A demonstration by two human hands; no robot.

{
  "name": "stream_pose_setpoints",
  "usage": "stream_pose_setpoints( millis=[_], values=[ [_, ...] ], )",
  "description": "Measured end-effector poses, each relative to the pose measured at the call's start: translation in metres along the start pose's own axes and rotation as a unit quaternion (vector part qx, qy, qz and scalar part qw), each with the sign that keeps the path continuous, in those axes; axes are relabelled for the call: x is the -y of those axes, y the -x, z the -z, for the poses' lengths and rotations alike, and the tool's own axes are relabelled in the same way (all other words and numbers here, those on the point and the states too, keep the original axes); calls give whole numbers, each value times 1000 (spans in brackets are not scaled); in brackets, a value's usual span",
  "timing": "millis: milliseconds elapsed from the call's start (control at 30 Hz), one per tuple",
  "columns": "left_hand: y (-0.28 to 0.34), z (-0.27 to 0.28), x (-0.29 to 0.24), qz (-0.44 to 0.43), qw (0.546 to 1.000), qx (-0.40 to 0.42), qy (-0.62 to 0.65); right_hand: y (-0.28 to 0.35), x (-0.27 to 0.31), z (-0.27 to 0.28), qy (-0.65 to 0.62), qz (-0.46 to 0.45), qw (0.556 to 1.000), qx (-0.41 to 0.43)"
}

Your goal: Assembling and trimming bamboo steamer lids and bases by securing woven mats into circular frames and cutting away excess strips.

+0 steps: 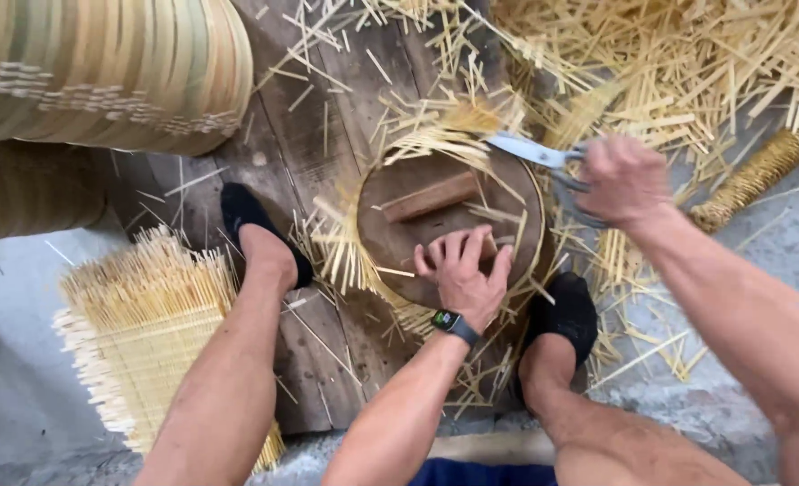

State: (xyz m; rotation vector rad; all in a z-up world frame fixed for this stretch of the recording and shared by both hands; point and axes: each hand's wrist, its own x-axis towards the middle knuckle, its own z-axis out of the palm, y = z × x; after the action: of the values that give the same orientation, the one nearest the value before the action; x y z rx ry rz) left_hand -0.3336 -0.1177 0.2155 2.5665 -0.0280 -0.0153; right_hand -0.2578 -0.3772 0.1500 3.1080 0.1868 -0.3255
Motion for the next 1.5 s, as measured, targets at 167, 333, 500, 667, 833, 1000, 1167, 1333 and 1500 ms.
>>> stream_pose_setpoints(
  millis=[167,333,500,667,833,1000,1167,1333,1500],
  values=[
    [3,15,9,-34,998,53,16,16,-14,9,22,32,998,-55],
    [-5,19,20,-67,996,58,15,-12,-2,0,86,41,991,-96],
    [-14,29,34,-132,987,94,15,2,-38,-8,40,60,997,11],
    [-20,27,40,-152,981,118,-10,-21,9,35,113,74,984,-114],
    [-27,36,59,-191,970,149,-18,-7,-30,-13,66,52,995,57],
    [-33,40,66,-265,946,184,-16,-23,9,19,144,59,987,-43],
    [-40,34,87,-257,942,215,-8,-20,-1,30,99,61,991,60],
    [-38,-10,40,-132,989,35,-53,-13,-20,5,55,80,994,48],
    [-44,0,12,-27,991,127,-38,-38,6,10,140,103,984,-49]
  ],
)
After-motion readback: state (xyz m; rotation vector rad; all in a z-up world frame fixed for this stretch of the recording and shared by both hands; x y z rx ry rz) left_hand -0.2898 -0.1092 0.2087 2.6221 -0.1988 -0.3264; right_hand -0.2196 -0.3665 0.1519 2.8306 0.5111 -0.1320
